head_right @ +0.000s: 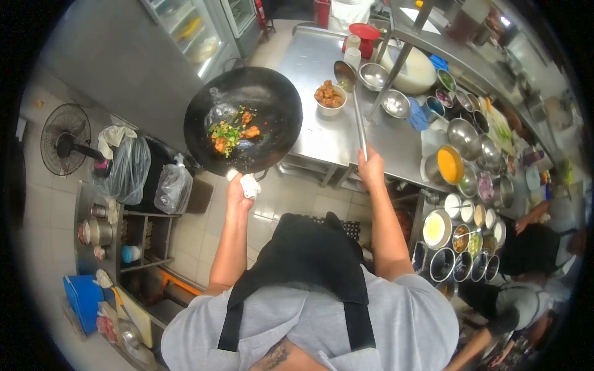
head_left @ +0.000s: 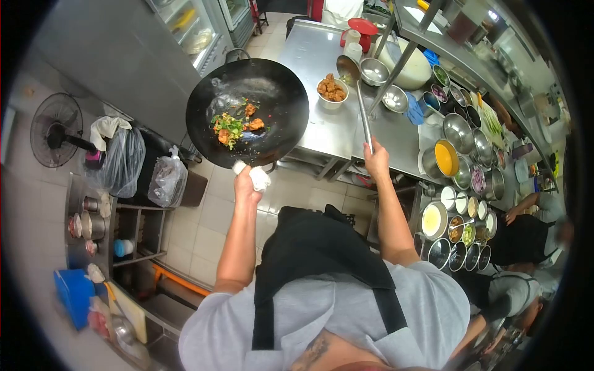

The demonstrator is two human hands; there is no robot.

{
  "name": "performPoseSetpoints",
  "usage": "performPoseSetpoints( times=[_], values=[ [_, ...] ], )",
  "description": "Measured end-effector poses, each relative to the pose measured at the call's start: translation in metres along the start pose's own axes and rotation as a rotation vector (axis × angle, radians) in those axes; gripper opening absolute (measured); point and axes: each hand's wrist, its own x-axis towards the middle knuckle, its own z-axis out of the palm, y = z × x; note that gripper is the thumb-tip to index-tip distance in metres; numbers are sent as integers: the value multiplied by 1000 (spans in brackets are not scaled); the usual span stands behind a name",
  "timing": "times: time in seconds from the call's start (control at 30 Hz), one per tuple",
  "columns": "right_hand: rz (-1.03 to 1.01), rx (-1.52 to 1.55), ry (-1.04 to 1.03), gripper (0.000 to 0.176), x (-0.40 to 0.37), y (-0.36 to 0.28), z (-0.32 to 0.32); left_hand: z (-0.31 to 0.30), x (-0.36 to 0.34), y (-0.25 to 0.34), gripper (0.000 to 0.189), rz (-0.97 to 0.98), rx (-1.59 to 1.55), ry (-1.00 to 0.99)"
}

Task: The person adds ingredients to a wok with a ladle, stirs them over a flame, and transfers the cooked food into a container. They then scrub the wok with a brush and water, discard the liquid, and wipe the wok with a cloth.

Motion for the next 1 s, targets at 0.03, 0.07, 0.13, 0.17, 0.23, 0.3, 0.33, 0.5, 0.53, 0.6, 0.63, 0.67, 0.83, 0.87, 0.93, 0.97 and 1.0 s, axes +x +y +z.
performPoseSetpoints(
  times=[0.03,0.07,0.13,0.17,0.23,0.3,0.33,0.5,0.53,0.6,0.63,0.67,0.83,0.87,0.93,0.97,1.0],
  values=[
    [-7,0,-5,42,1,1,-1,5,-2,0,16,5,-6,4],
    [-4,-6,-26,43,2,4,-3,9,-4,0,14,0,9,20],
    [-25,36,-48,42,1,9,1,12,-5,2,12,7,30,53],
    [110,294,-126,38,-4,12,3,12,-4,0,11,17,17,69],
    [290,685,-274,31,-22,-16,-19,17,-7,-2,9,34,3,94],
    [341,830,-411,27,-35,-48,-39,18,-7,-2,9,57,14,91],
    [337,829,-423,27,-39,-60,-42,21,-8,-2,9,64,9,99],
    [152,351,-664,38,-63,-93,-9,17,2,-9,15,106,2,76],
    [62,235,-671,41,-67,-96,0,19,2,-10,15,112,-1,83],
    [1,177,-704,42,-71,-105,1,23,4,-10,14,122,3,74],
    [-55,126,-737,43,-75,-111,0,24,4,-9,13,131,15,68],
    [-59,124,-747,43,-80,-117,-5,24,5,-8,13,134,9,77],
    [161,325,-953,44,-101,-144,-29,32,-1,0,13,82,5,89],
    [162,325,-959,44,-101,-149,-28,33,-1,1,13,84,5,94],
    [116,343,-1013,44,-105,-159,-22,30,-3,0,14,73,45,101],
    [121,346,-1012,44,-107,-162,-15,29,-3,-1,14,70,49,102],
    [91,314,-962,43,-109,-163,-6,27,-1,-2,14,70,44,100]
  ],
)
